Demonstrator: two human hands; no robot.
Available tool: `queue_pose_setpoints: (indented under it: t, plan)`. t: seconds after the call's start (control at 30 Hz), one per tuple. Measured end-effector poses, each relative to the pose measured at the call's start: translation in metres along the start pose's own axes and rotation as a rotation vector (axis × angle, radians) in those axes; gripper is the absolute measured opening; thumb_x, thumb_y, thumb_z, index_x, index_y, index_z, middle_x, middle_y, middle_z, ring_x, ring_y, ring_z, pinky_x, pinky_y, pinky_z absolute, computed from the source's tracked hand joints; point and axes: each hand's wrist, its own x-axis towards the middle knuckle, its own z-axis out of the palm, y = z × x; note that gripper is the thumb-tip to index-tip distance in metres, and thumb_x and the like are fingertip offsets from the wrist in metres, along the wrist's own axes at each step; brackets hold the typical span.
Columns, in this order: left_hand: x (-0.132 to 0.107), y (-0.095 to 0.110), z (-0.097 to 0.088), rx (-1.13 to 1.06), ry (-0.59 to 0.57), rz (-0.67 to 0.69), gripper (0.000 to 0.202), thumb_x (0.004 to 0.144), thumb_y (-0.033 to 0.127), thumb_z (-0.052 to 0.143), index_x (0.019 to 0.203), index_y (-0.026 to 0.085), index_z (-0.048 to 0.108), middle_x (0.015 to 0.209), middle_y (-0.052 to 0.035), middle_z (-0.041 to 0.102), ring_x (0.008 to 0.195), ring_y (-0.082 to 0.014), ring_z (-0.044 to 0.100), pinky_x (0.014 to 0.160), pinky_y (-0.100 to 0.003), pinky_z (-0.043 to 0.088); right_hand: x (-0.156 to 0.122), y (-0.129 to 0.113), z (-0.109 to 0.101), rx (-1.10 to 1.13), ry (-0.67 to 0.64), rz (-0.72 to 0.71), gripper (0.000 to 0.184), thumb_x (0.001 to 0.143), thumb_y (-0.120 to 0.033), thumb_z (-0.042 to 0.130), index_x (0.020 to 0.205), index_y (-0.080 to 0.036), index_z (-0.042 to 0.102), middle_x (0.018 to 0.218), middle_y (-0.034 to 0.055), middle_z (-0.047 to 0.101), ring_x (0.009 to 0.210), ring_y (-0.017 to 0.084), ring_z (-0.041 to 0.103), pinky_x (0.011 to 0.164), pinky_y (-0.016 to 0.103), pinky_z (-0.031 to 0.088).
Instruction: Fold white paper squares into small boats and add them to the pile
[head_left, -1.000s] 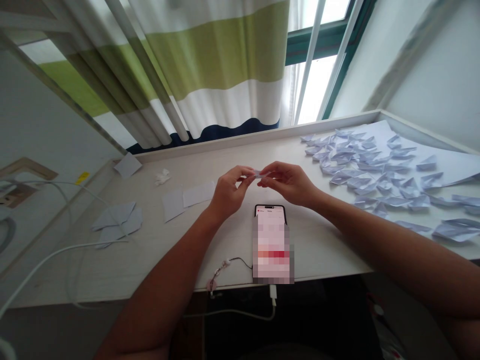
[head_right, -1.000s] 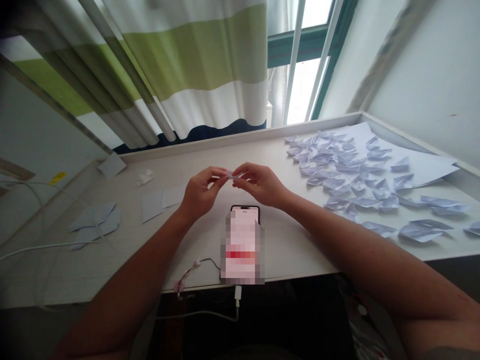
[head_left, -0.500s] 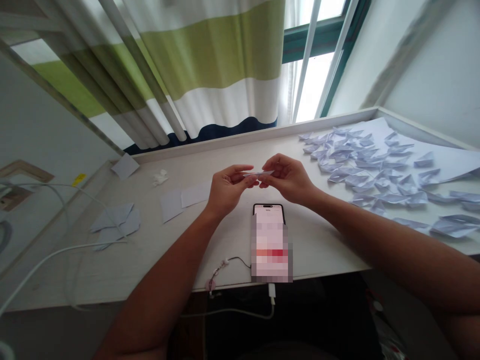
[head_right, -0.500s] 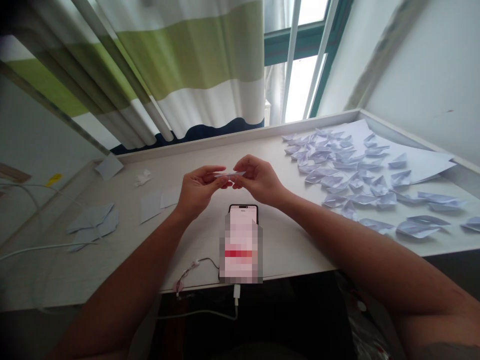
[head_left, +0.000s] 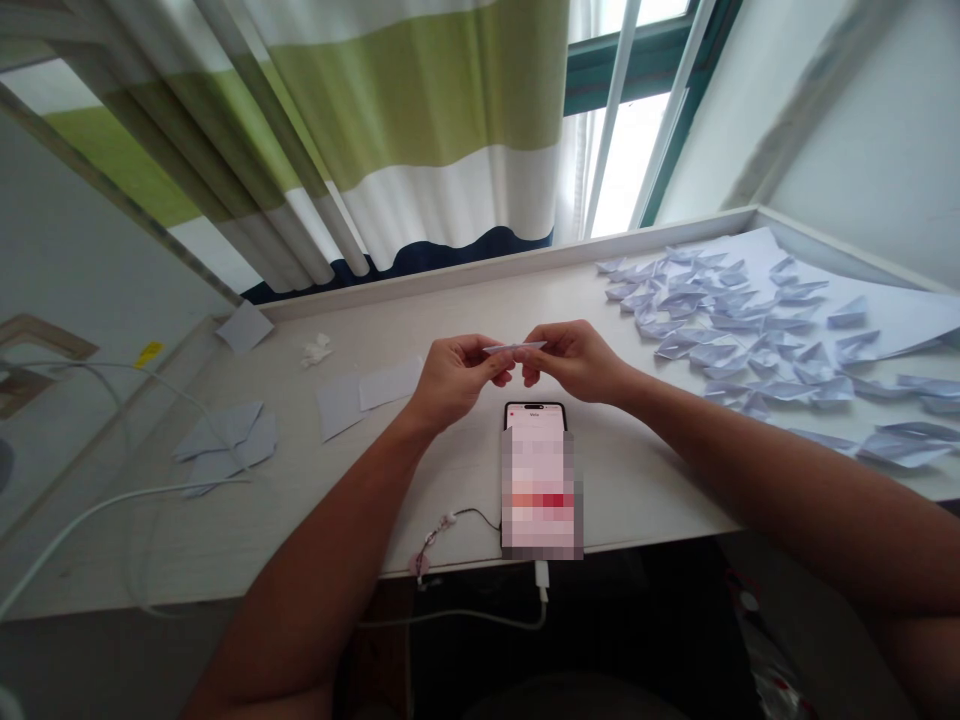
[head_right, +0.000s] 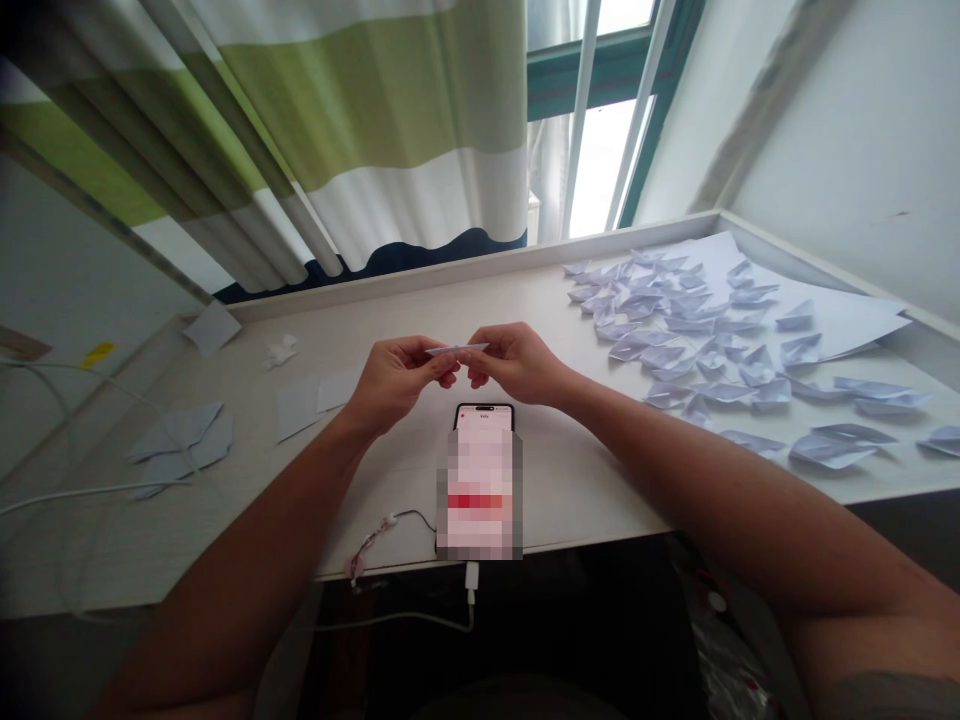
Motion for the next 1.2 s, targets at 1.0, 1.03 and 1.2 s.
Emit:
queue_pose_setpoints:
  t: [1.0, 1.03, 1.2]
  plan:
    - [-0.004, -0.004, 0.004, 0.192, -0.073, -0.058, 0.038, 0.097, 0.047, 0.077, 0.114, 0.013, 0.078, 0.093, -0.0128, 0.086, 0.080, -0.0221, 0.082, 0.068, -0.029, 0.063, 0.001, 0.016, 0.002, 0.099, 0.010, 0.040, 0.040, 0.098, -0.047, 0.079, 0.123, -0.015, 0.079, 0.086, 0.0030, 0.079, 0.071, 0.014, 0.069, 0.071, 0.032, 0.061]
    - [-0.005, -0.004, 0.004, 0.232, -0.060, -0.036, 0.035, 0.097, 0.047, 0.077, 0.111, 0.014, 0.079, 0.090, -0.0117, 0.085, 0.078, -0.0214, 0.081, 0.067, -0.029, 0.063, 0.001, 0.017, 0.002, 0.095, -0.018, 0.047, 0.039, 0.099, -0.046, 0.078, 0.122, -0.015, 0.079, 0.086, 0.0034, 0.079, 0.071, 0.014, 0.069, 0.071, 0.032, 0.061]
    - [-0.006, -0.006, 0.005, 0.271, -0.059, -0.003, 0.028, 0.100, 0.043, 0.074, 0.103, 0.015, 0.079, 0.086, -0.0098, 0.084, 0.077, -0.0202, 0.080, 0.069, -0.029, 0.064, 0.000, 0.019, 0.006, 0.049, -0.045, 0.072, 0.042, 0.100, -0.042, 0.074, 0.131, -0.014, 0.074, 0.084, 0.0024, 0.077, 0.071, 0.016, 0.072, 0.069, 0.033, 0.062]
